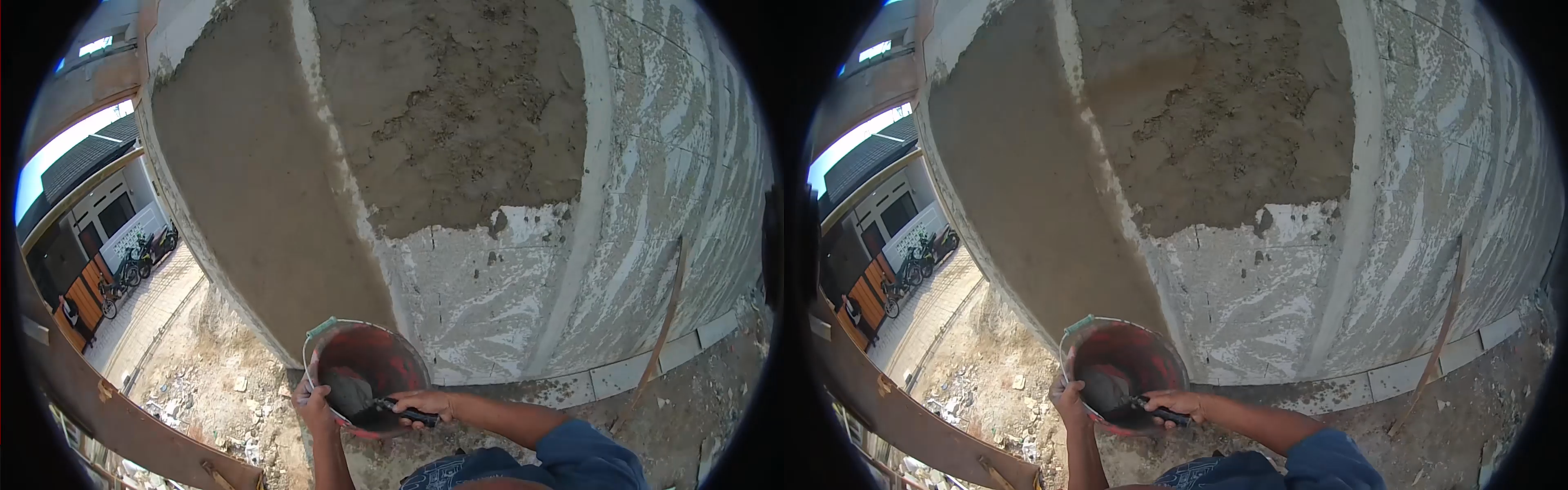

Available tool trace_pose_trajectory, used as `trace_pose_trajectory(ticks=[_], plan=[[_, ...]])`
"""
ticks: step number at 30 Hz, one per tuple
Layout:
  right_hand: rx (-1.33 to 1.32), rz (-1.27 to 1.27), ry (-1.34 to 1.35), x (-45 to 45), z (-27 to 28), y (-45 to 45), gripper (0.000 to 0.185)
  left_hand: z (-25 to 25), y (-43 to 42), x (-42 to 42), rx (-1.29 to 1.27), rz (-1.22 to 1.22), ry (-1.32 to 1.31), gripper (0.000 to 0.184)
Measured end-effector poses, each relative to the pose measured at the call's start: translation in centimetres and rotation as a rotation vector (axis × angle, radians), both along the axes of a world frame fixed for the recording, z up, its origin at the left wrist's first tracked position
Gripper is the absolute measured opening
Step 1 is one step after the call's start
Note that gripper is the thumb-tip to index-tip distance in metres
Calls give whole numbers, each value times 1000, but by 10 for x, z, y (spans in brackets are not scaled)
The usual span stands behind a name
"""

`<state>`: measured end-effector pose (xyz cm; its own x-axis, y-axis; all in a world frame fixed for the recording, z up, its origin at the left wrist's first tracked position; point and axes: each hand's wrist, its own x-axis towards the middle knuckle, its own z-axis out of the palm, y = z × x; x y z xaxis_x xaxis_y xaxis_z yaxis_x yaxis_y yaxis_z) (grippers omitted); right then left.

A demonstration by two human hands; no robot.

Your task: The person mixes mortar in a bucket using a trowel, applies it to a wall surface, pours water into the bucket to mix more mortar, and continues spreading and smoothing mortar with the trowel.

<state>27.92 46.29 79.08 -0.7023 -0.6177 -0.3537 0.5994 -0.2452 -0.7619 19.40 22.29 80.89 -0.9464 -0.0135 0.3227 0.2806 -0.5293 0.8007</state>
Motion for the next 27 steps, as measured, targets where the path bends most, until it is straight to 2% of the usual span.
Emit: trace_pose_trajectory(ticks=[1,2,4,7,10,12,13,14,15,16,18,19,21,27], plan=[[-136,-31,3,-1,11,8,46,-17,-11,-14,41,24,-42,55],[-149,-118,95,1,36,16,47,-31,-22,-22,69,50,-70,64],[-192,-273,238,11,105,31,49,-25,-33,-20,120,90,-64,64],[-32,-604,666,21,211,59,65,-24,-47,-9,117,156,-93,64],[59,-966,1139,50,320,68,72,-32,-63,-6,19,224,-122,65],[252,-1201,1548,67,383,72,79,-42,-68,-12,-54,262,-131,64],[367,-1347,1752,74,413,78,79,-47,-70,-16,-94,278,-138,64],[496,-1475,1963,80,443,92,71,-51,-71,-20,-135,296,-146,64],[772,-1675,2024,94,473,99,61,-53,-71,-25,-132,291,-177,54],[911,-1820,2269,104,500,102,63,-54,-71,-29,-132,287,-209,43],[1204,-2432,2597,123,554,110,67,-60,-72,-40,-133,282,-273,23],[1265,-2702,2643,132,575,113,67,-68,-73,-51,-127,277,-270,22],[1390,-2912,2606,138,589,111,68,-84,-72,-79,-116,267,-264,22],[1504,-3167,2443,98,597,98,69,-65,-52,-134,-85,291,-297,50]])
